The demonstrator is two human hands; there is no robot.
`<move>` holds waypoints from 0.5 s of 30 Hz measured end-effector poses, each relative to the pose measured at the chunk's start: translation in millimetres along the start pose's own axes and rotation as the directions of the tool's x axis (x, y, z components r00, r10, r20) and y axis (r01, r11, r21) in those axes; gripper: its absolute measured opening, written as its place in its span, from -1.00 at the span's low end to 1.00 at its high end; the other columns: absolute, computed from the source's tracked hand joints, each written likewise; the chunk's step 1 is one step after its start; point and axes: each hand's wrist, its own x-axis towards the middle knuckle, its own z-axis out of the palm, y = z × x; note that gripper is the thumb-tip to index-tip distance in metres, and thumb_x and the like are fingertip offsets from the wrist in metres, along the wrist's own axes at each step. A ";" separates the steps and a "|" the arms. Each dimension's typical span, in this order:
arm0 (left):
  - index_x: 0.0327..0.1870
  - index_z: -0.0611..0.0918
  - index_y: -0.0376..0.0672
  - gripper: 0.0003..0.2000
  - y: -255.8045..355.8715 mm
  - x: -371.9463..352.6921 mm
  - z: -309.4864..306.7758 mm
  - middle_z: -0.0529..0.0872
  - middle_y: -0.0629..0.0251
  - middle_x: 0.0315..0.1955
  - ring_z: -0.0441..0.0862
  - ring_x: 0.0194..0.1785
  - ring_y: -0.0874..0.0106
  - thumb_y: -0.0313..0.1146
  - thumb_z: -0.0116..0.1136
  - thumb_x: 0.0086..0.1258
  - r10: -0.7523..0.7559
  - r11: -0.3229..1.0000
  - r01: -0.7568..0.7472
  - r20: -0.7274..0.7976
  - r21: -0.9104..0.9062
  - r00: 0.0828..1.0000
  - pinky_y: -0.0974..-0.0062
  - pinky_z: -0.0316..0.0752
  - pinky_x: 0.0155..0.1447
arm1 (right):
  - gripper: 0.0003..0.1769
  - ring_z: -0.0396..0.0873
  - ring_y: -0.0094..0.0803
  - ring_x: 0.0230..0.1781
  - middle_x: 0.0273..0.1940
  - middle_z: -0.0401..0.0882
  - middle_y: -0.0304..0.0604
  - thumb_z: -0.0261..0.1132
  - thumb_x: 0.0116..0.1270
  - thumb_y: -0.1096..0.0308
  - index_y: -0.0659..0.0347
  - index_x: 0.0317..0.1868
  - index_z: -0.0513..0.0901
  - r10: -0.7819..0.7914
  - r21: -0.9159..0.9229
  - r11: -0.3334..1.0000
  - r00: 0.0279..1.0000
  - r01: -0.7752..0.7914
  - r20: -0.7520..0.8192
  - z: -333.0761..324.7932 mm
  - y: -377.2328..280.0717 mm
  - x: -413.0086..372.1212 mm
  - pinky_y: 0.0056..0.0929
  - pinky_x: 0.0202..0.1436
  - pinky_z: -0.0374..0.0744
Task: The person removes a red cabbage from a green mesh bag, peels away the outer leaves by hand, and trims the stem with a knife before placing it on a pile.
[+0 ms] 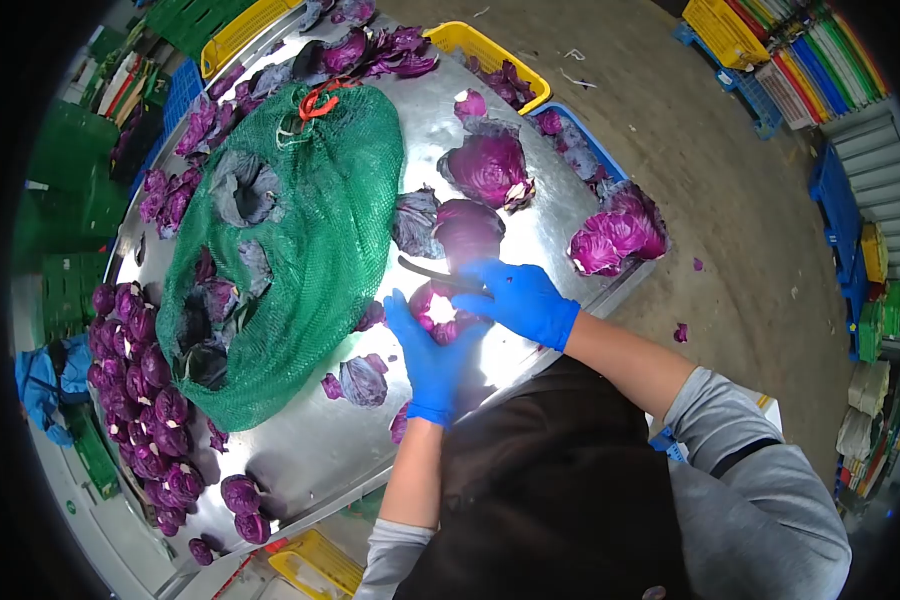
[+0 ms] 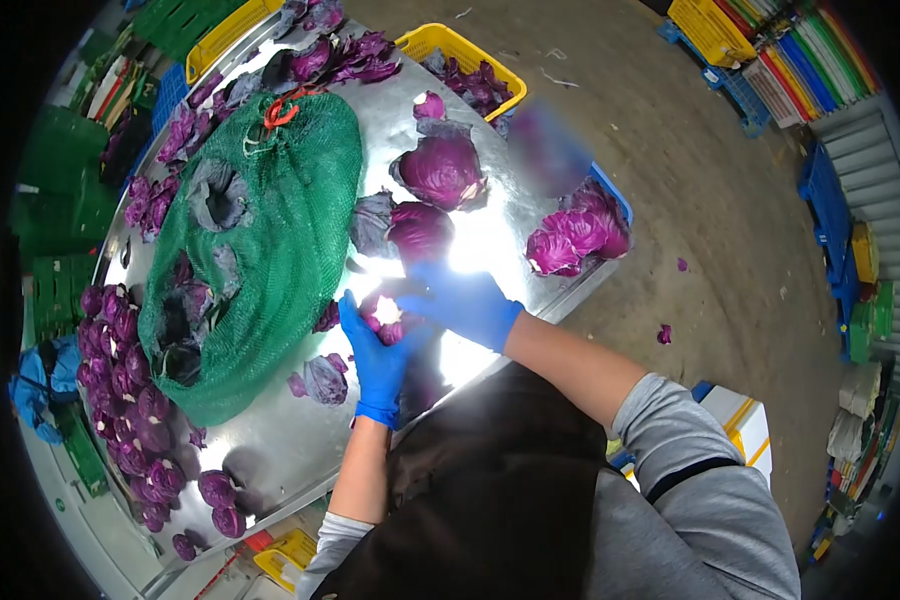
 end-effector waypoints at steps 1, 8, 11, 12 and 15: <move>0.30 0.21 -0.25 -0.41 5.6 6.1 -0.8 0.38 0.08 0.09 0.44 0.05 0.32 -0.09 0.09 0.40 -0.201 0.905 0.250 0.172 -0.345 0.964 0.35 0.49 0.07 | -0.32 0.65 -0.08 -0.19 -0.04 0.62 0.01 0.17 0.28 -0.17 0.08 0.27 0.40 -0.047 -0.032 0.998 0.999 0.047 0.016 -2.6 -4.9 -0.3 -0.25 -0.14 0.60; 0.12 0.39 -0.25 -0.44 -3.3 30.9 -3.6 0.56 0.15 -0.14 0.55 -0.16 0.30 0.14 -0.24 0.48 -0.190 0.921 0.285 0.330 -0.267 0.925 0.29 0.58 -0.06 | -0.38 0.65 -0.08 -0.44 -0.29 0.67 -0.02 0.05 0.37 -0.14 0.06 0.29 0.31 -0.277 -0.293 0.922 0.960 0.252 -0.047 14.2 12.2 0.7 -0.19 -0.41 0.59; 0.13 0.38 -0.27 -0.48 7.7 30.3 -5.9 0.54 0.12 -0.09 0.56 -0.11 0.29 0.03 0.01 0.42 -0.008 0.986 0.046 0.229 -0.162 0.974 0.29 0.58 -0.04 | -0.45 0.66 -0.12 -0.43 -0.35 0.67 -0.03 0.02 0.40 -0.09 0.06 0.24 0.38 -0.251 -0.389 0.886 0.966 0.252 0.053 3.0 1.4 14.8 -0.22 -0.41 0.59; 0.14 0.36 -0.29 -0.42 7.3 30.8 -8.0 0.53 0.10 -0.07 0.56 -0.06 0.27 -0.04 0.20 0.28 -0.019 0.983 0.061 0.237 -0.172 0.971 0.29 0.56 0.00 | -0.47 0.66 -0.14 -0.42 -0.35 0.67 -0.03 0.02 0.40 -0.09 0.07 0.22 0.41 -0.316 -0.493 0.805 0.942 0.331 0.115 1.9 2.7 19.8 -0.24 -0.40 0.59; 0.21 0.29 -0.34 -0.18 -49.2 24.9 7.0 0.50 0.07 0.01 0.51 0.07 0.23 -0.20 0.49 -0.05 -0.091 0.973 0.144 0.276 -0.179 0.957 0.31 0.50 0.13 | -0.47 0.67 -0.17 -0.38 -0.32 0.68 -0.03 0.01 0.40 -0.11 0.08 0.15 0.49 -0.313 -0.565 0.732 0.925 0.380 0.216 -25.6 19.6 57.7 -0.28 -0.34 0.60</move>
